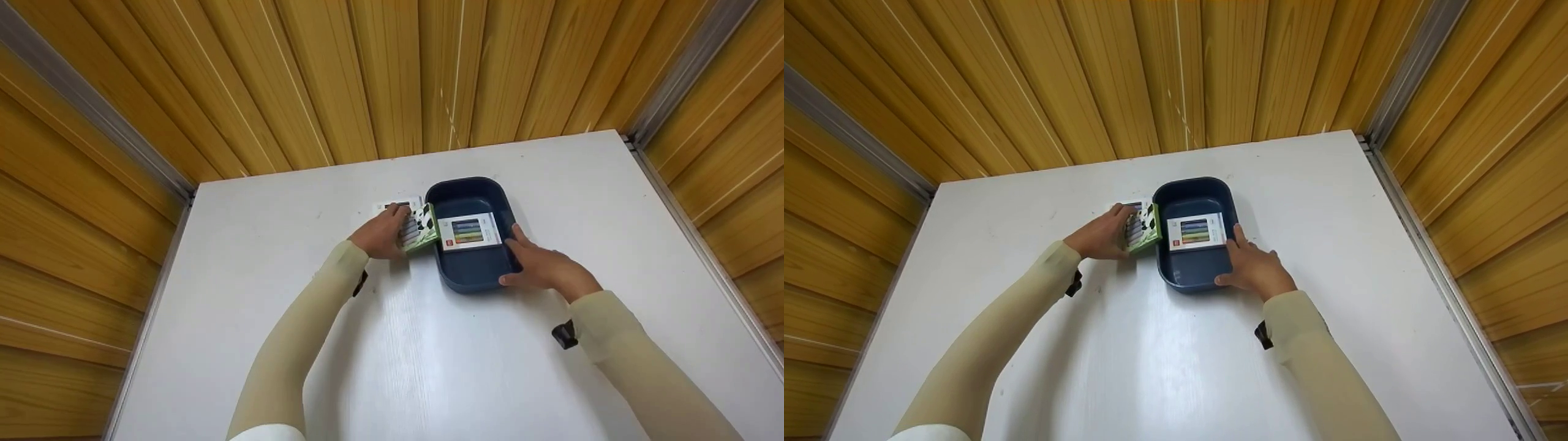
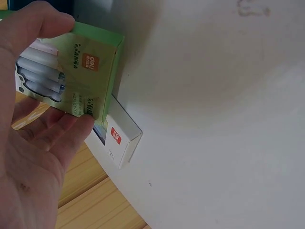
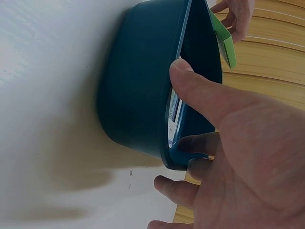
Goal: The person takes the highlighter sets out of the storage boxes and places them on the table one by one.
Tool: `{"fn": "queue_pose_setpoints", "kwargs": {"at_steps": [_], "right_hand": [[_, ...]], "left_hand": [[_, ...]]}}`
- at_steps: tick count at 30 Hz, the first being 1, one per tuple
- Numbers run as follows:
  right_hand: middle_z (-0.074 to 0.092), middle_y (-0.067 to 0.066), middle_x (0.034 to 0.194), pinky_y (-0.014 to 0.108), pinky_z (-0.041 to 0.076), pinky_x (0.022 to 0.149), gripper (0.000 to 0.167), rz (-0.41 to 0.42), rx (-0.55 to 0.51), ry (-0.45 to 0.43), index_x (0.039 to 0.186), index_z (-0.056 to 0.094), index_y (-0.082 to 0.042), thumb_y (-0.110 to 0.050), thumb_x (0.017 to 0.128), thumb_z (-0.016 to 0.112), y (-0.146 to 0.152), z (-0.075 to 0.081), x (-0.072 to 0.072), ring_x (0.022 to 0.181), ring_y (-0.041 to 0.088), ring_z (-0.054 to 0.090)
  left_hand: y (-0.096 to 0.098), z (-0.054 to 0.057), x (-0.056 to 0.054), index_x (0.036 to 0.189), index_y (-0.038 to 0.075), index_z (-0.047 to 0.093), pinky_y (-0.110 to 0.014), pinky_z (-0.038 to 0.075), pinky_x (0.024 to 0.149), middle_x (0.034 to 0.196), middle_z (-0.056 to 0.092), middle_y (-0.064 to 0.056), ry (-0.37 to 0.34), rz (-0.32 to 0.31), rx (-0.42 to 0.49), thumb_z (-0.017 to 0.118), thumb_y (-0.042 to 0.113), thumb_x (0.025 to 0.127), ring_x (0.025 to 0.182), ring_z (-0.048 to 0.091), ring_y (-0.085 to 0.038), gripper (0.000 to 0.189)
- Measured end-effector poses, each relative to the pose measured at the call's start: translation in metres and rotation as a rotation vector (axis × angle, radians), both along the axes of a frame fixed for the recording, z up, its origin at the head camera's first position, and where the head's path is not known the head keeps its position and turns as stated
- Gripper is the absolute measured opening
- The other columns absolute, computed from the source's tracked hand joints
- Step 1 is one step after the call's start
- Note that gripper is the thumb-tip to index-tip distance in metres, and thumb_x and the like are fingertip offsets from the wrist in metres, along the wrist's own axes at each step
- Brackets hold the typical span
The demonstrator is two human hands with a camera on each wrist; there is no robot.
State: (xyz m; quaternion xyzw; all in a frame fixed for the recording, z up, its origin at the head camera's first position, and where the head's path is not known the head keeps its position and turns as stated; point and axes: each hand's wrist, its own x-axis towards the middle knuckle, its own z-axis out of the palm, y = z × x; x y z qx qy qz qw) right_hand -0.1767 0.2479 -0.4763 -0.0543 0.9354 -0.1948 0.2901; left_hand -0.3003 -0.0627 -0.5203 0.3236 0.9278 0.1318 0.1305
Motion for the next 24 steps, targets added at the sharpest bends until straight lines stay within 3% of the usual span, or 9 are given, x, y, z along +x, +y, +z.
{"fn": "queue_pose_setpoints", "kwargs": {"at_steps": [11,19,24], "right_hand": [[-0.017,0.014,0.161,0.068,0.017,0.111,0.094,-0.006,-0.003,-0.001,0.155,0.007,-0.006,-0.048,0.091,0.061,-0.0009,0.0013,-0.0004,0.145,0.049,0.008],[-0.016,0.016,0.161,0.069,0.019,0.111,0.094,0.015,0.014,0.01,0.155,0.009,-0.004,-0.048,0.09,0.061,0.0004,-0.0012,-0.0016,0.144,0.05,0.012],[-0.015,0.018,0.161,0.068,0.021,0.11,0.095,0.031,0.02,0.019,0.154,0.01,-0.001,-0.048,0.09,0.062,0.0014,-0.0031,-0.0017,0.143,0.051,0.014]], "left_hand": [[0.0003,0.0015,0.0023,0.147,0.013,0.028,-0.038,0.045,0.103,0.132,0.042,-0.007,-0.056,0.058,-0.026,0.083,0.029,0.071,0.115,0.05,-0.02,0.095],[-0.0056,-0.0013,0.0053,0.143,0.011,0.031,-0.037,0.049,0.093,0.121,0.045,-0.009,-0.002,0.008,0.002,0.082,0.027,0.07,0.103,0.052,-0.021,0.091],[-0.0081,-0.0035,0.0062,0.142,0.01,0.032,-0.037,0.048,0.093,0.121,0.045,-0.01,0.003,0.0,0.007,0.081,0.027,0.071,0.103,0.051,-0.021,0.088]]}}
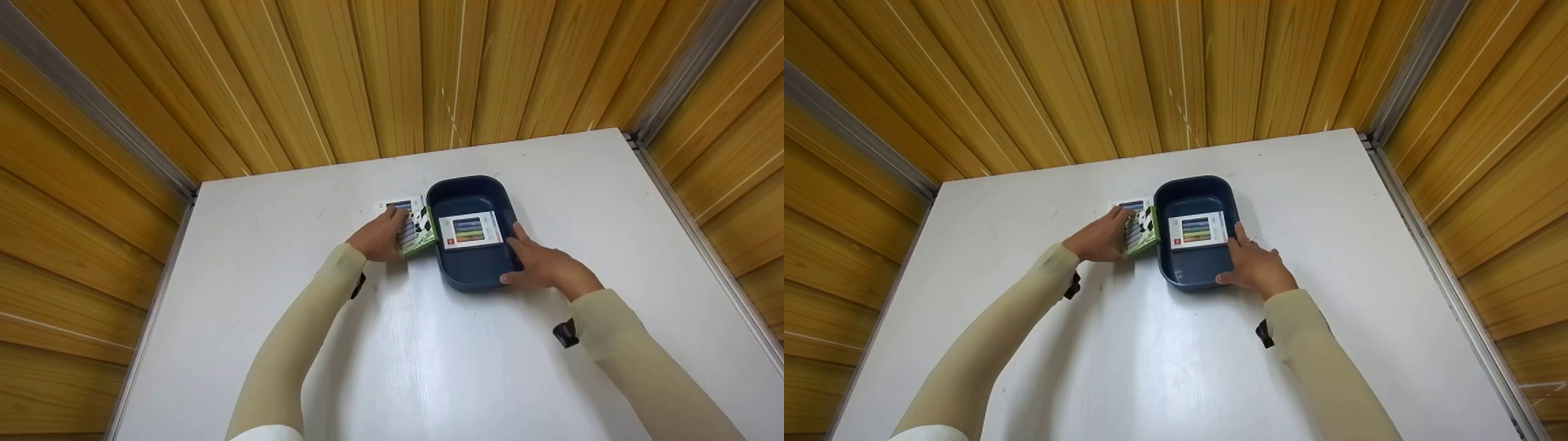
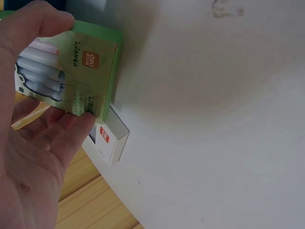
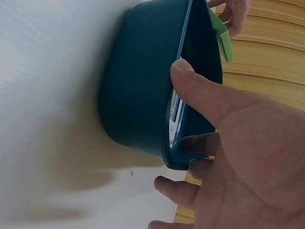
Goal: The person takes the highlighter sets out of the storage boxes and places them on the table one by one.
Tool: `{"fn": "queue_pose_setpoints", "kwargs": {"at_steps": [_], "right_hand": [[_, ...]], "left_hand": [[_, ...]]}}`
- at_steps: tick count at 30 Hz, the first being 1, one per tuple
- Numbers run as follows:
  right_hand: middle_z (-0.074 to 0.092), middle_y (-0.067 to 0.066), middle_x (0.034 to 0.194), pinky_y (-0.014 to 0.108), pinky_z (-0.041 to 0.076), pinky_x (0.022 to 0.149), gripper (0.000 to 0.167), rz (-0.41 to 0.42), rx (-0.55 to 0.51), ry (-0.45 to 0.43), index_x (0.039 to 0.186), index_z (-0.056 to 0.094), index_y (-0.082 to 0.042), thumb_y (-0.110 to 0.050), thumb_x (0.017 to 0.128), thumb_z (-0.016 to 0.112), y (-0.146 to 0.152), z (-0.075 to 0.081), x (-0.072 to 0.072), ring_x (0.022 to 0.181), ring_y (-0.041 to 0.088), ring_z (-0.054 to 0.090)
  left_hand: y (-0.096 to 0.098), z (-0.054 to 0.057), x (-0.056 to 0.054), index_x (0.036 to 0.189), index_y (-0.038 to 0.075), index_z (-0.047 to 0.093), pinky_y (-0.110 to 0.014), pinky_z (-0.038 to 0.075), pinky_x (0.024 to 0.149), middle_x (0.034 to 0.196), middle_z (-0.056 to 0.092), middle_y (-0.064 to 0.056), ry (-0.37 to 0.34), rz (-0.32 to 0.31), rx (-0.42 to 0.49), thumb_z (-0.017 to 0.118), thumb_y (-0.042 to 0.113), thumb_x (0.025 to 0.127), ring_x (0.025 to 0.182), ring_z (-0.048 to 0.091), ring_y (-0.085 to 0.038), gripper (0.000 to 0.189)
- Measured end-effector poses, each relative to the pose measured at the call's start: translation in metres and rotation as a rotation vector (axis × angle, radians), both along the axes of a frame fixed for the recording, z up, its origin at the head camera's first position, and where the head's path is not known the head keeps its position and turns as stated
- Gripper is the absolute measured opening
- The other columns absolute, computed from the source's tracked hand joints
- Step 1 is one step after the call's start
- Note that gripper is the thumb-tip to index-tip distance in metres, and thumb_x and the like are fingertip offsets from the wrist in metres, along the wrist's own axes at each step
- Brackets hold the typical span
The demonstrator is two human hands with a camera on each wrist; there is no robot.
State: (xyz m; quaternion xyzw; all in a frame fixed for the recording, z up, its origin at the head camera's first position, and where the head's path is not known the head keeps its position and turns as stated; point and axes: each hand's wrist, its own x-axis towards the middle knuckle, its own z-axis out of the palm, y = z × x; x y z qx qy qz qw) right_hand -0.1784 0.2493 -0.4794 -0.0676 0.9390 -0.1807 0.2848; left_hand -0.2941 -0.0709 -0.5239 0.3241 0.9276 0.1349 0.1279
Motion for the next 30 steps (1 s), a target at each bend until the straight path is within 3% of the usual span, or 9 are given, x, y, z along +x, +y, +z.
{"fn": "queue_pose_setpoints", "kwargs": {"at_steps": [16,30], "right_hand": [[-0.017,0.016,0.16,0.069,0.018,0.111,0.094,-0.023,-0.021,-0.013,0.155,0.008,-0.004,-0.046,0.09,0.062,0.0,0.0,0.001,0.144,0.049,0.01],[-0.017,0.017,0.16,0.068,0.02,0.111,0.093,-0.019,-0.029,-0.008,0.155,0.01,-0.003,-0.045,0.09,0.062,0.0,0.002,0.003,0.144,0.05,0.012]], "left_hand": [[-0.003,-0.002,0.004,0.145,0.014,0.028,-0.036,0.045,0.103,0.131,0.043,-0.008,-0.057,0.045,-0.034,0.082,0.032,0.072,0.115,0.049,-0.02,0.092],[-0.01,-0.004,0.007,0.145,0.013,0.03,-0.037,0.046,0.101,0.129,0.044,-0.009,-0.02,0.023,-0.029,0.083,0.028,0.073,0.113,0.051,-0.02,0.091]]}}
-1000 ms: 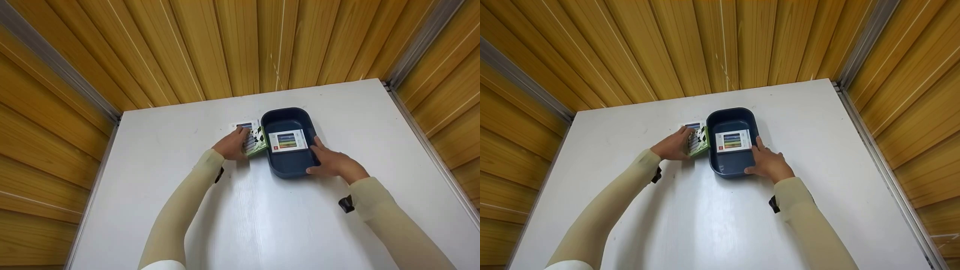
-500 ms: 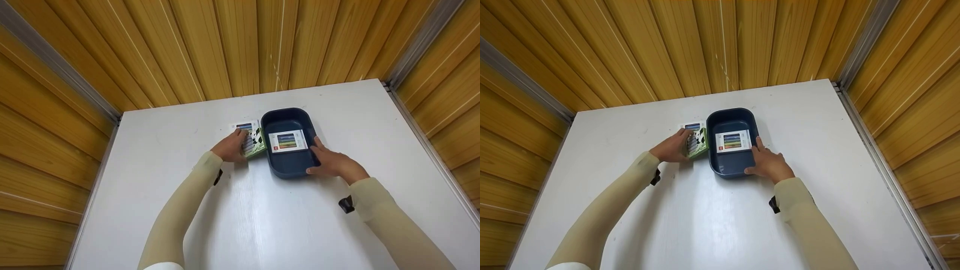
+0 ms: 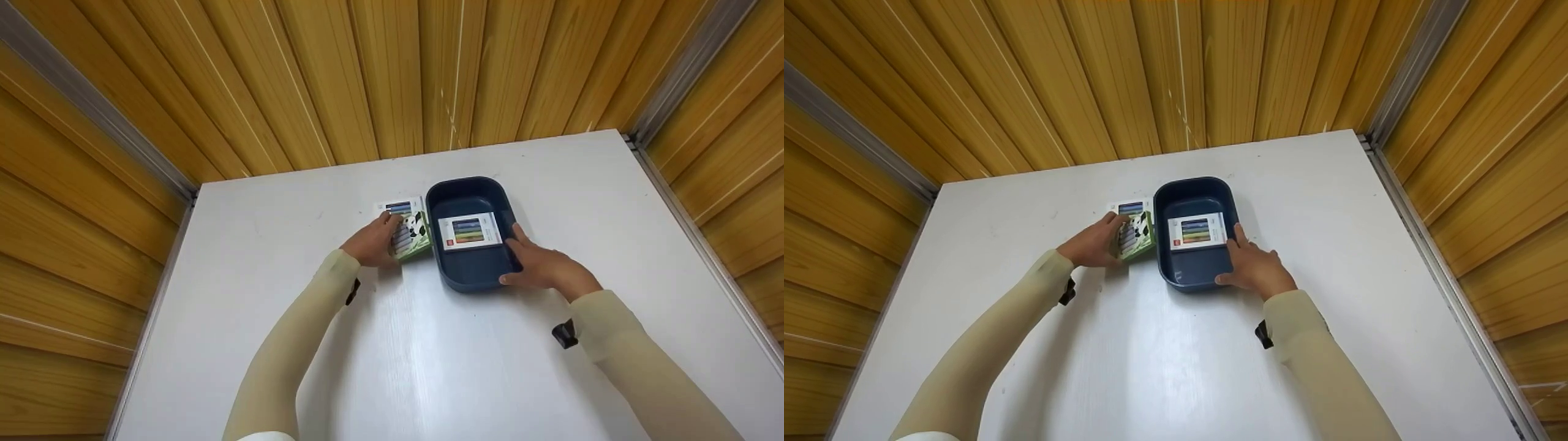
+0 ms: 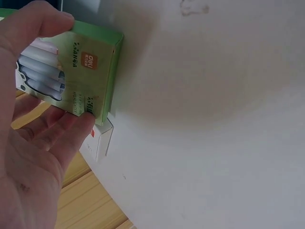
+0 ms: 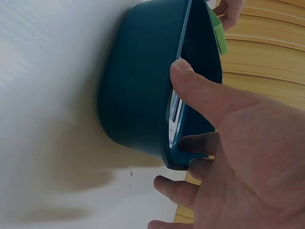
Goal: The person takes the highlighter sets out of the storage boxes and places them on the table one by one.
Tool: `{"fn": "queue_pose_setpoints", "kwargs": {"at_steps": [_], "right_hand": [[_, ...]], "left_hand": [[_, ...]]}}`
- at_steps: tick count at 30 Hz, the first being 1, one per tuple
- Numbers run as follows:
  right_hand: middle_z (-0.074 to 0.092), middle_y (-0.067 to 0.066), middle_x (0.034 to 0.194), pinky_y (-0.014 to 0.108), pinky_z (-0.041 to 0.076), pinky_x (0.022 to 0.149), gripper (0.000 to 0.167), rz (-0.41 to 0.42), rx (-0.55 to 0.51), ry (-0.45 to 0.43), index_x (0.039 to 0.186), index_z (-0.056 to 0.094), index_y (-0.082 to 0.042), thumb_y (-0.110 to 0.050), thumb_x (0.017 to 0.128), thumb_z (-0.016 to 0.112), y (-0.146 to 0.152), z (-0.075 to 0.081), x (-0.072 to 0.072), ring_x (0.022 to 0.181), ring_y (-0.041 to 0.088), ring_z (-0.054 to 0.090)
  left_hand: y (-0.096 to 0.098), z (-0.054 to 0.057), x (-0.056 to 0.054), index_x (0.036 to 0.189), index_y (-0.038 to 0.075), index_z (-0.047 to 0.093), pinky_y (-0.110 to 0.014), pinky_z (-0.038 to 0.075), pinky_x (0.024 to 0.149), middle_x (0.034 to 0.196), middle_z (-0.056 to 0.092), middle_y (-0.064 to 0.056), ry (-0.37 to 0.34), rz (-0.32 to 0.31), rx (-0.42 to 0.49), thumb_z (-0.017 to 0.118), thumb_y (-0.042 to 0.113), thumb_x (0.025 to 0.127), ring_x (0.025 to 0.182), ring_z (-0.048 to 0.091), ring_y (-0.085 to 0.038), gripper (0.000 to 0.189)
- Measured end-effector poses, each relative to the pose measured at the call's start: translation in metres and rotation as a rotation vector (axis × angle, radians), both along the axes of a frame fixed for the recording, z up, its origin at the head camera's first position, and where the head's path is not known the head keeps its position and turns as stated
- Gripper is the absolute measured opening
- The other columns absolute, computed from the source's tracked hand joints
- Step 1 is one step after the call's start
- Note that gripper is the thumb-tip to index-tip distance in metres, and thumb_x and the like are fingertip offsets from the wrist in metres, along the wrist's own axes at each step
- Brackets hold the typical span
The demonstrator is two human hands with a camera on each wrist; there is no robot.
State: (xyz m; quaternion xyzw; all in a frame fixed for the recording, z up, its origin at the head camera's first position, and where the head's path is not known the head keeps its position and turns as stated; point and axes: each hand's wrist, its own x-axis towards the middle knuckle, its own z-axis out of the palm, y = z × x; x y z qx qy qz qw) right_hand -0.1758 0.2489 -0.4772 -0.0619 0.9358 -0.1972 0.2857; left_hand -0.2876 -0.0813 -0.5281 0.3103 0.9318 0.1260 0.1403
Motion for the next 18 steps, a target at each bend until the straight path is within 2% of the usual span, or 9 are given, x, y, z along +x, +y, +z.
{"fn": "queue_pose_setpoints", "kwargs": {"at_steps": [10,18], "right_hand": [[-0.018,0.015,0.16,0.068,0.02,0.111,0.093,-0.004,-0.004,-0.005,0.155,0.009,-0.004,-0.045,0.091,0.062,-0.0004,-0.0009,-0.001,0.144,0.049,0.01],[-0.018,0.015,0.16,0.068,0.019,0.111,0.093,-0.006,-0.002,-0.011,0.155,0.008,-0.003,-0.044,0.091,0.062,-0.001,-0.0007,-0.0012,0.145,0.048,0.009]], "left_hand": [[-0.0007,0.0004,-0.0005,0.148,0.019,0.029,-0.038,0.044,0.105,0.135,0.042,-0.007,-0.048,0.044,-0.034,0.083,0.031,0.073,0.118,0.05,-0.02,0.093],[-0.0002,-0.0004,0.003,0.146,0.023,0.034,-0.038,0.048,0.097,0.131,0.043,-0.007,-0.016,0.035,-0.068,0.081,0.031,0.076,0.108,0.051,-0.019,0.085]]}}
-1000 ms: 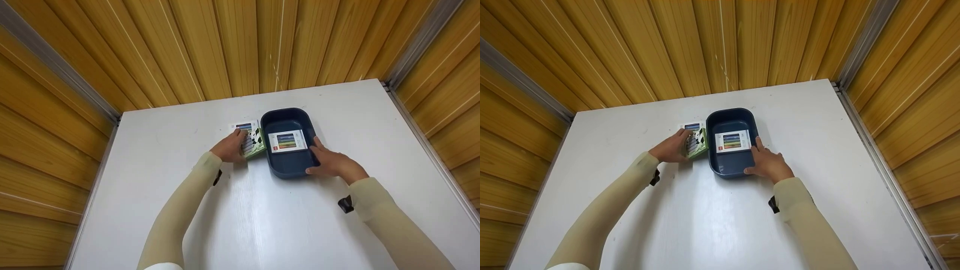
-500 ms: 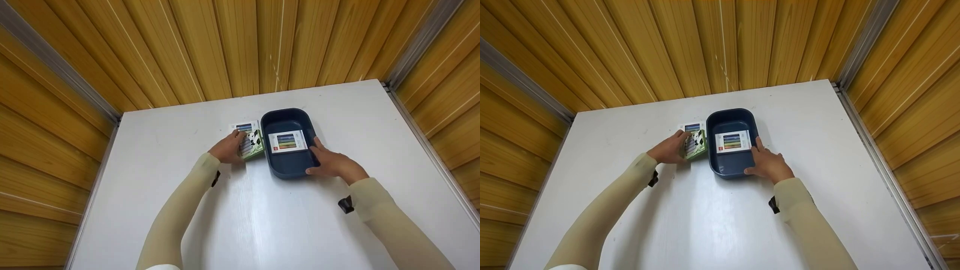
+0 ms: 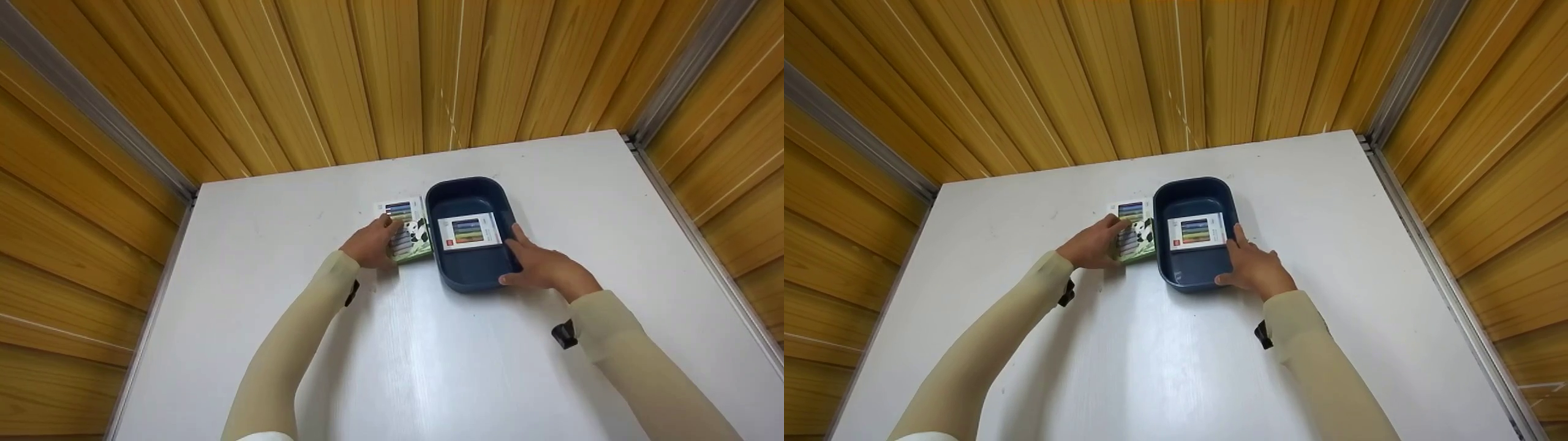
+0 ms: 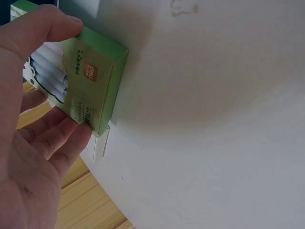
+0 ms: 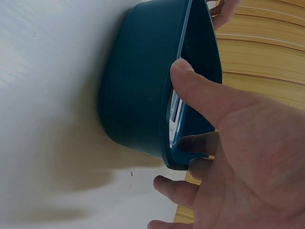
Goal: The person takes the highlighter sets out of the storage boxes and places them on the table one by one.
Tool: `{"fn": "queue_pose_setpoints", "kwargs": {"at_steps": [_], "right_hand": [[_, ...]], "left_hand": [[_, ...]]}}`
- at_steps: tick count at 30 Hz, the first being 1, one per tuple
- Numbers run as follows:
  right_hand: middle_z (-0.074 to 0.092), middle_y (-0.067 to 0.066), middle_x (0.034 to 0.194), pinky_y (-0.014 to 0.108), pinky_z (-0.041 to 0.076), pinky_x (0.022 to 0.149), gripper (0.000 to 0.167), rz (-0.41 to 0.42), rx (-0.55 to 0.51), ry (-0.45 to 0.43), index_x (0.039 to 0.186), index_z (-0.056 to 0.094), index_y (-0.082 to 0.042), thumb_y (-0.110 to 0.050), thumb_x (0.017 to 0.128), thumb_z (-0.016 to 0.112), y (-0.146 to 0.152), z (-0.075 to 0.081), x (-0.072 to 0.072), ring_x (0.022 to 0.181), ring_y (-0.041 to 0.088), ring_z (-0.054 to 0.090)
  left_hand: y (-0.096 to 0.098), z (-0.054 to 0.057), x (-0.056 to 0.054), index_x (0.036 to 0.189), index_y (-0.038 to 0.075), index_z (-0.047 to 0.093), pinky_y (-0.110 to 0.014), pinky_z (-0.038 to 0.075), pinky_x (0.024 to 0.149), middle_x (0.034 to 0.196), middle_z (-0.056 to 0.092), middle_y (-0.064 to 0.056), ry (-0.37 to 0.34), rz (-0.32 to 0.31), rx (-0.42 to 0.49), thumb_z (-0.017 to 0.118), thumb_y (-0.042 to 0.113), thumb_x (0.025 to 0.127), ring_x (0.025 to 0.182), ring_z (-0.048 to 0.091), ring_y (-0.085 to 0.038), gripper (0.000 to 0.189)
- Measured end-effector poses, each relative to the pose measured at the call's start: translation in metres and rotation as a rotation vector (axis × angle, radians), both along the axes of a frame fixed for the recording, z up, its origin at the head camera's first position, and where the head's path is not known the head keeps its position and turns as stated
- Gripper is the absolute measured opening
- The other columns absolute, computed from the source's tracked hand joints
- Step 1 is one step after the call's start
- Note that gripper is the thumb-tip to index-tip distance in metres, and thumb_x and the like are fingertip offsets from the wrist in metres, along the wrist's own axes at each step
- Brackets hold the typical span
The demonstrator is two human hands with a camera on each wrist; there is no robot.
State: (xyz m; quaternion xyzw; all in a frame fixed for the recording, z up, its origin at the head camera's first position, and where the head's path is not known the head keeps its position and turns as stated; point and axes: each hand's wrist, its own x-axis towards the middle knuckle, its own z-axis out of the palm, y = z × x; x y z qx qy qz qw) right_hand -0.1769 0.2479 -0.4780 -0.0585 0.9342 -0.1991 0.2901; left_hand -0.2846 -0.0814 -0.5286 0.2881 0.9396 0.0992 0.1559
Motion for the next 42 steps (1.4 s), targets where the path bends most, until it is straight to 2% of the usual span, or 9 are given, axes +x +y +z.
{"fn": "queue_pose_setpoints", "kwargs": {"at_steps": [6,13,21,29,33,38,42], "right_hand": [[-0.018,0.015,0.161,0.067,0.019,0.112,0.092,0.001,0.0,0.003,0.155,0.008,-0.004,-0.044,0.091,0.061,0.0007,-0.0007,0.0004,0.145,0.048,0.009],[-0.018,0.014,0.161,0.068,0.018,0.112,0.092,-0.003,-0.008,0.006,0.155,0.008,-0.004,-0.045,0.091,0.061,0.001,-0.0012,0.0008,0.145,0.048,0.009],[-0.018,0.012,0.161,0.068,0.019,0.111,0.092,-0.013,-0.004,0.003,0.155,0.008,-0.006,-0.046,0.091,0.061,0.0006,-0.001,0.0006,0.145,0.049,0.009],[-0.019,0.012,0.161,0.067,0.019,0.112,0.092,-0.006,-0.011,-0.002,0.155,0.008,-0.006,-0.048,0.091,0.06,-0.0002,0.0,0.0001,0.145,0.049,0.009],[-0.019,0.013,0.161,0.067,0.018,0.112,0.091,-0.004,-0.01,-0.004,0.155,0.008,-0.005,-0.046,0.092,0.059,-0.0003,0.0005,0.0002,0.145,0.049,0.009],[-0.018,0.014,0.161,0.067,0.019,0.112,0.093,-0.005,0.0,-0.008,0.155,0.009,-0.005,-0.046,0.091,0.062,-0.0002,-0.0003,-0.0005,0.145,0.049,0.01],[-0.019,0.014,0.161,0.068,0.019,0.111,0.093,-0.011,0.005,-0.015,0.155,0.008,-0.006,-0.045,0.091,0.062,-0.0003,-0.0016,-0.0009,0.145,0.049,0.01]], "left_hand": [[0.0025,-0.0008,0.0019,0.149,0.023,0.037,-0.038,0.049,0.094,0.128,0.045,-0.008,0.033,-0.022,-0.007,0.081,0.027,0.076,0.103,0.05,-0.02,0.085],[0.0069,-0.0027,0.0011,0.148,0.023,0.038,-0.038,0.047,0.098,0.129,0.045,-0.009,0.045,-0.041,-0.044,0.08,0.023,0.076,0.106,0.051,-0.021,0.083],[0.0076,-0.0066,-0.001,0.146,0.022,0.041,-0.039,0.047,0.1,0.131,0.046,-0.011,0.081,-0.057,-0.065,0.077,0.015,0.08,0.11,0.053,-0.024,0.075],[0.008,-0.0095,-0.0012,0.144,0.015,0.044,-0.037,0.048,0.097,0.129,0.047,-0.011,0.12,-0.075,-0.061,0.067,0.005,0.087,0.109,0.053,-0.023,0.063],[0.008,-0.0093,0.0,0.142,0.016,0.046,-0.037,0.048,0.097,0.128,0.047,-0.011,0.136,-0.068,-0.065,0.066,0.005,0.087,0.109,0.052,-0.022,0.06],[0.0079,-0.0087,0.0023,0.135,0.011,0.051,-0.041,0.05,0.092,0.125,0.05,-0.013,0.187,-0.097,-0.069,0.067,0.005,0.085,0.107,0.054,-0.026,0.053],[0.0085,-0.0094,0.0029,0.132,0.007,0.054,-0.044,0.05,0.095,0.13,0.048,-0.015,0.206,-0.103,-0.07,0.069,0.008,0.083,0.115,0.053,-0.029,0.052]]}}
